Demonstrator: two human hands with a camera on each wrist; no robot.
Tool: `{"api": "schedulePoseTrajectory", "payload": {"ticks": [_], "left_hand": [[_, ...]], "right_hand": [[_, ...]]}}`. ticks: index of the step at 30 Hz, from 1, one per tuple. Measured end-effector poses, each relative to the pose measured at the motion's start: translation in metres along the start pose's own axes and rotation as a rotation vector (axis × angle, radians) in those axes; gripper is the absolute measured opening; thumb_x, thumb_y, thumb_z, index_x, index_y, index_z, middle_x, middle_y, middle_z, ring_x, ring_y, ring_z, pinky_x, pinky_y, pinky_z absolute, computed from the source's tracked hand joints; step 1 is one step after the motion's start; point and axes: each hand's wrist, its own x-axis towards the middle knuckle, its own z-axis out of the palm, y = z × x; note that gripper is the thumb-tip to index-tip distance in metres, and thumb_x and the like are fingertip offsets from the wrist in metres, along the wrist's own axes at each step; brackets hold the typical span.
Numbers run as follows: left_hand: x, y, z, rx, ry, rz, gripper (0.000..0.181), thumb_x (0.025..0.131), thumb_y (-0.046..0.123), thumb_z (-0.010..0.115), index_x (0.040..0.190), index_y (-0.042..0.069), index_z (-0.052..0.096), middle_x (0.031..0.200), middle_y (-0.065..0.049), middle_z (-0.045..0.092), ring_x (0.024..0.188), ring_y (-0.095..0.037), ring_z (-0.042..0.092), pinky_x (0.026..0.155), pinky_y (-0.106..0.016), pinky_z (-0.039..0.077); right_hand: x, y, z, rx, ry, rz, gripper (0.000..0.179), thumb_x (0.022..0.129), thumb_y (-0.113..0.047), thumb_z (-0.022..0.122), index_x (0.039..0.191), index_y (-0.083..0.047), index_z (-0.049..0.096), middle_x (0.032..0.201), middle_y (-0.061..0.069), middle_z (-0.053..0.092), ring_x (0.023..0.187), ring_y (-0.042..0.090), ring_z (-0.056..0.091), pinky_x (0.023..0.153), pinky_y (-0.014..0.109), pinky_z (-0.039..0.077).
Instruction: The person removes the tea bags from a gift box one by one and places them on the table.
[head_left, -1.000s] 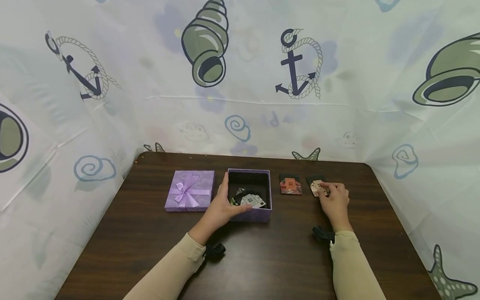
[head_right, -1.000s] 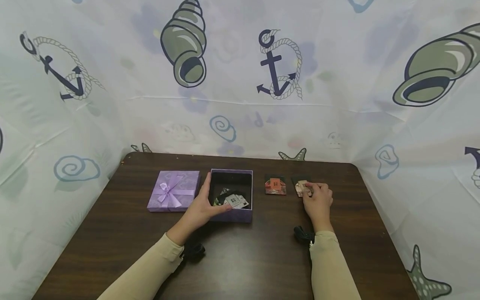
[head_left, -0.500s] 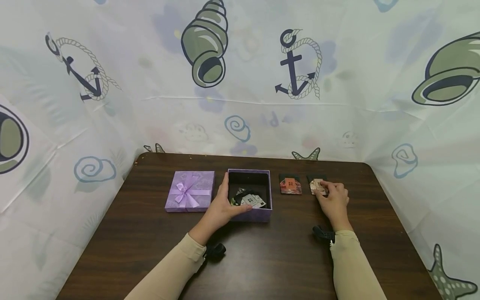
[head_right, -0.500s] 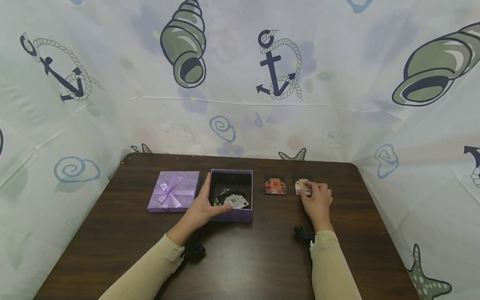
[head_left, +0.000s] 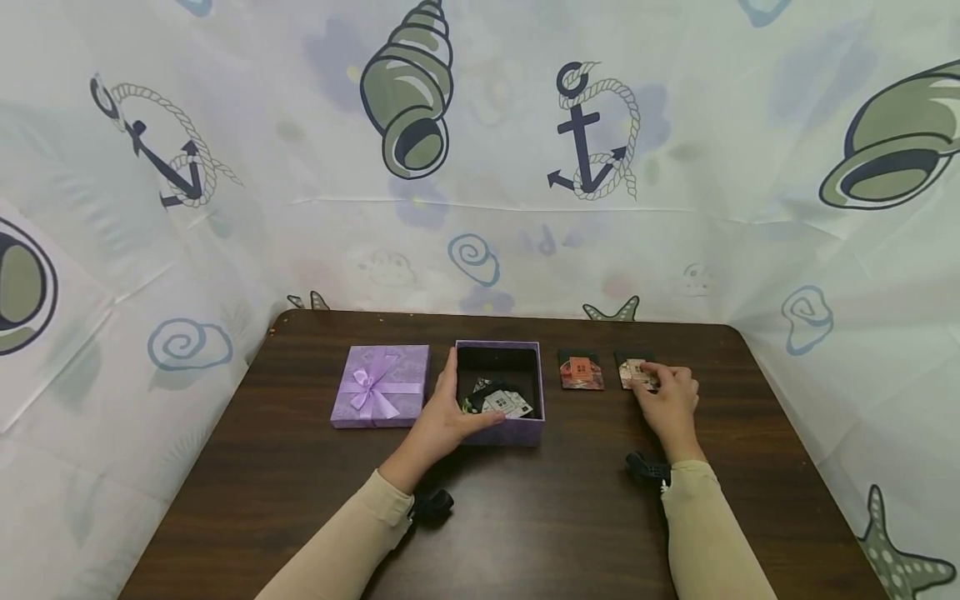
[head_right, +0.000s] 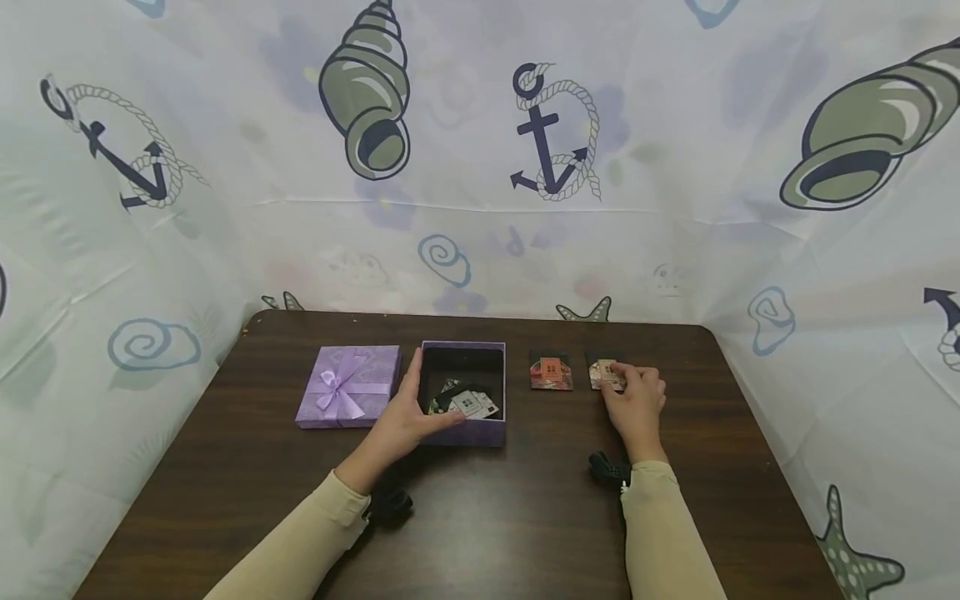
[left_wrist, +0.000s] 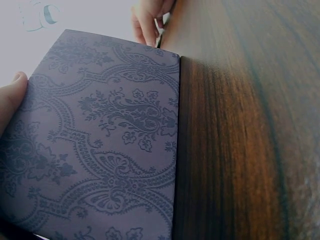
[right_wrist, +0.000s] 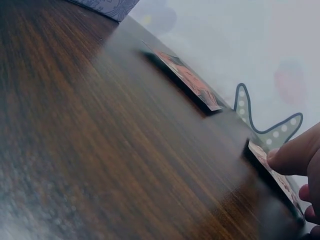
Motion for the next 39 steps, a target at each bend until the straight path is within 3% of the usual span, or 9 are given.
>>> {"api": "schedulePoseTrajectory", "payload": {"ticks": [5,9,12,16,21,29,35,39], "left_hand": [[0.0,0.002,-0.001,-0.006,-0.002,0.0,0.141,0.081,0.052,0.096,0.172,0.046,-0.012,0.186,-0.006,-0.001,0.171,-0.039,0.007,0.132,-0.071,0.02],[-0.001,0.001,-0.001,-0.015,0.0,0.001,0.143,0.079,0.052,0.097,0.173,0.045,-0.011,0.186,-0.006,0.0,0.171,-0.039,0.009,0.132,-0.07,0.02],[-0.001,-0.002,0.0,-0.018,0.005,0.004,0.143,0.078,0.053,0.098,0.173,0.045,-0.009,0.186,-0.006,0.001,0.17,-0.038,0.012,0.132,-0.069,0.022],[0.0,-0.004,0.001,-0.021,0.01,0.007,0.144,0.077,0.053,0.098,0.173,0.045,-0.008,0.186,-0.006,0.002,0.17,-0.039,0.014,0.131,-0.069,0.023],[0.0,-0.002,0.0,-0.029,0.021,0.01,0.147,0.074,0.052,0.101,0.173,0.046,-0.008,0.186,-0.006,0.004,0.169,-0.039,0.016,0.131,-0.069,0.025],[0.001,-0.004,-0.001,0.006,0.029,0.059,0.156,0.067,0.053,0.104,0.178,0.027,-0.002,0.185,-0.014,0.008,0.169,-0.042,0.016,0.132,-0.067,0.025],[-0.002,-0.005,-0.001,-0.002,0.001,0.014,0.151,0.071,0.058,0.101,0.175,0.04,-0.008,0.185,-0.008,0.004,0.17,-0.038,0.015,0.132,-0.066,0.025],[-0.002,-0.005,-0.004,-0.004,-0.022,0.041,0.147,0.076,0.055,0.098,0.174,0.041,-0.011,0.186,-0.007,0.002,0.17,-0.037,0.013,0.133,-0.065,0.023]], "right_hand": [[0.0,-0.002,0.0,0.051,0.066,-0.001,0.038,0.103,-0.018,0.075,0.137,-0.001,0.071,0.139,0.03,0.046,0.13,0.05,0.036,0.111,0.067,0.024],[-0.003,-0.001,0.001,0.165,0.181,0.019,0.026,0.103,-0.011,0.072,0.126,0.002,0.073,0.131,0.03,0.05,0.124,0.046,0.04,0.103,0.058,0.03],[-0.007,0.0,0.001,0.249,0.278,0.042,0.019,0.103,-0.004,0.07,0.12,0.005,0.073,0.123,0.026,0.055,0.116,0.034,0.044,0.097,0.046,0.033],[-0.01,0.0,0.0,0.355,0.344,0.1,0.017,0.105,-0.003,0.065,0.121,0.004,0.069,0.115,0.008,0.057,0.106,0.013,0.046,0.093,0.03,0.036],[-0.012,-0.004,-0.003,0.495,0.36,0.124,0.023,0.109,-0.007,0.058,0.127,0.005,0.063,0.112,-0.003,0.055,0.102,0.006,0.048,0.091,0.025,0.038],[-0.013,-0.004,0.0,0.543,0.381,0.13,0.021,0.109,-0.008,0.058,0.124,0.006,0.064,0.111,0.004,0.058,0.1,0.009,0.049,0.089,0.026,0.038],[-0.018,-0.014,0.002,0.52,0.365,0.076,0.021,0.109,-0.002,0.055,0.125,0.008,0.064,0.112,0.005,0.059,0.1,0.007,0.05,0.089,0.021,0.038],[-0.019,-0.027,0.001,0.527,0.286,0.011,0.022,0.11,-0.003,0.058,0.128,0.007,0.065,0.114,0.009,0.06,0.101,0.009,0.051,0.087,0.019,0.04]]}}
